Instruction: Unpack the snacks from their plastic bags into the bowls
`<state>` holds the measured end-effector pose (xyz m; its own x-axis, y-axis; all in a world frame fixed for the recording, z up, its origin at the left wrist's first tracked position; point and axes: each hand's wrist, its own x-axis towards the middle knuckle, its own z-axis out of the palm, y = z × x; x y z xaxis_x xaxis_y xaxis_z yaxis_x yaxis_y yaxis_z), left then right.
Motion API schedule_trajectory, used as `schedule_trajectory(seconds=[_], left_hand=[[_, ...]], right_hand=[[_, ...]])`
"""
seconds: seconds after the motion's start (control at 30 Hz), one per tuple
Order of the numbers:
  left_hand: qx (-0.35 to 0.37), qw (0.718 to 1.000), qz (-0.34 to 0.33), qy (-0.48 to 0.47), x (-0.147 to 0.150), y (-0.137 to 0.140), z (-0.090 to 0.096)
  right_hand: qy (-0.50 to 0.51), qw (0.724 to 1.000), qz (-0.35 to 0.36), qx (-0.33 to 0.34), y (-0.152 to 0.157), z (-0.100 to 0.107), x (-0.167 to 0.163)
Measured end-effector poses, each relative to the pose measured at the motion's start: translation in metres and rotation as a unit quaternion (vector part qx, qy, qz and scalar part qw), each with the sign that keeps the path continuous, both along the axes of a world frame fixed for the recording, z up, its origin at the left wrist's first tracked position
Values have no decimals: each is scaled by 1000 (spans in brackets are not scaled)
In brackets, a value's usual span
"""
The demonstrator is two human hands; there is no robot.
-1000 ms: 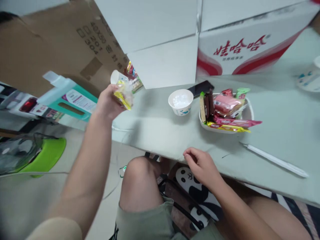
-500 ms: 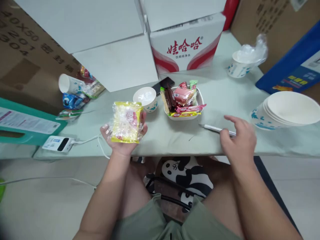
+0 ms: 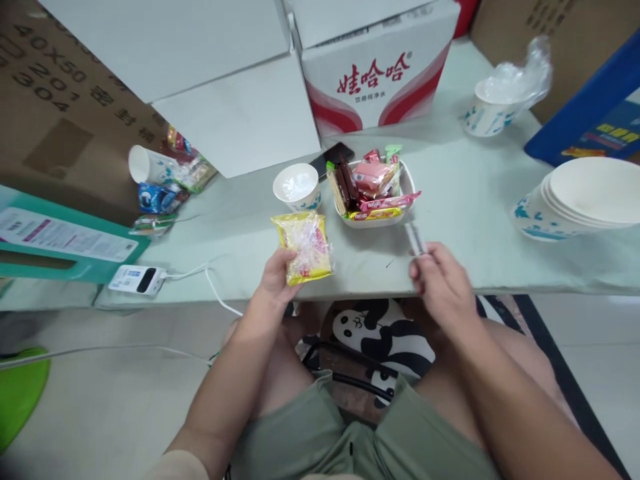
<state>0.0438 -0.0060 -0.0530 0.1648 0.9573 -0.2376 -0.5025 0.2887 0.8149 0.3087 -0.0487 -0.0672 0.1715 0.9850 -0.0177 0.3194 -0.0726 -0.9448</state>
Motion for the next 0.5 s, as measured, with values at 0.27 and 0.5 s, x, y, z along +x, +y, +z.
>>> schedule_trajectory(seconds=[0.27,0.5], left_hand=[[102,986,29,132,1,12,-23],[82,989,82,92,-6,14,-22]], right_hand=[[0,988,149,34,17,0,-82],[-143,975,146,82,28,-1,-84]])
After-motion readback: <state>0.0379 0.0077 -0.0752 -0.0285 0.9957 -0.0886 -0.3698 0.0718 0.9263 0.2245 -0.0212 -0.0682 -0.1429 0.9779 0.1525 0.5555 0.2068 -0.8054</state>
